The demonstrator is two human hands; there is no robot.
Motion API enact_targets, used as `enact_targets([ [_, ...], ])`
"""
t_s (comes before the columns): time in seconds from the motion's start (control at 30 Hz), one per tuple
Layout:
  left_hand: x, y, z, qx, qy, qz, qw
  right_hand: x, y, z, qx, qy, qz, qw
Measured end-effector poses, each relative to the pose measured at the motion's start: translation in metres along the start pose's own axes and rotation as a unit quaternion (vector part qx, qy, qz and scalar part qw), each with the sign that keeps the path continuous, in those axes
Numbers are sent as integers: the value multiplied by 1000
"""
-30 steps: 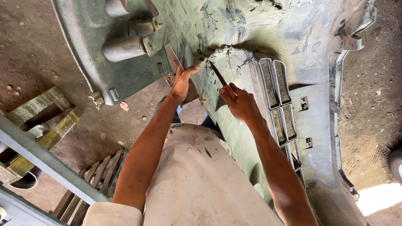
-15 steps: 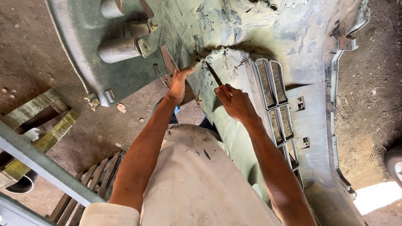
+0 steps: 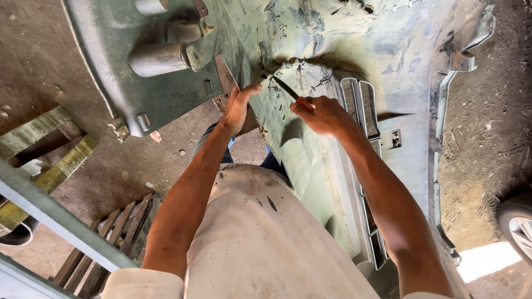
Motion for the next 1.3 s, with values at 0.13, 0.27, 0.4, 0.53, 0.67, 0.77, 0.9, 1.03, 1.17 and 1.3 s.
enact_targets([
  [0.13, 2, 1, -3, 18, 0, -5, 1000, 3, -6, 2, -20, 1, -17, 1000],
  [0.27, 23, 11, -15, 11, 55, -20, 998, 17, -7, -6, 23, -53, 13, 998],
  [0.4, 59, 14, -33, -13, 127, -15, 992, 16, -8, -14, 35, -68, 41, 996],
  [0.53, 62, 16, -34, -22, 144, 0, 989, 21, -6, -15, 26, -81, 45, 995],
  [0.67, 63, 13, -33, 0, 118, 55, 991, 16, -11, -17, 11, -68, 41, 997],
  [0.77, 55, 10, -28, 2, 111, 77, 991, 18, -11, -16, 4, -56, 43, 998],
  [0.9, 58, 10, -29, -7, 118, 79, 990, 19, -12, -13, -6, -52, 35, 998],
  [1.03, 79, 16, -39, -12, 124, 102, 987, 21, -12, -4, -12, -55, 31, 998],
  [1.17, 79, 18, -46, -19, 115, 81, 990, 12, -17, -3, -39, -37, 1, 999],
  [1.3, 50, 10, -31, -6, 80, 45, 996, 28, -3, 4, -17, -65, -5, 998],
])
Point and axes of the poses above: each hand's wrist, its own z-axis towards the middle knuckle, its own y-axis out of the palm, x = y × z, the point moved 3 cm from there along z, towards the middle knuckle, and after that the axes turned 4 degrees about x, right-handed, at the moved point
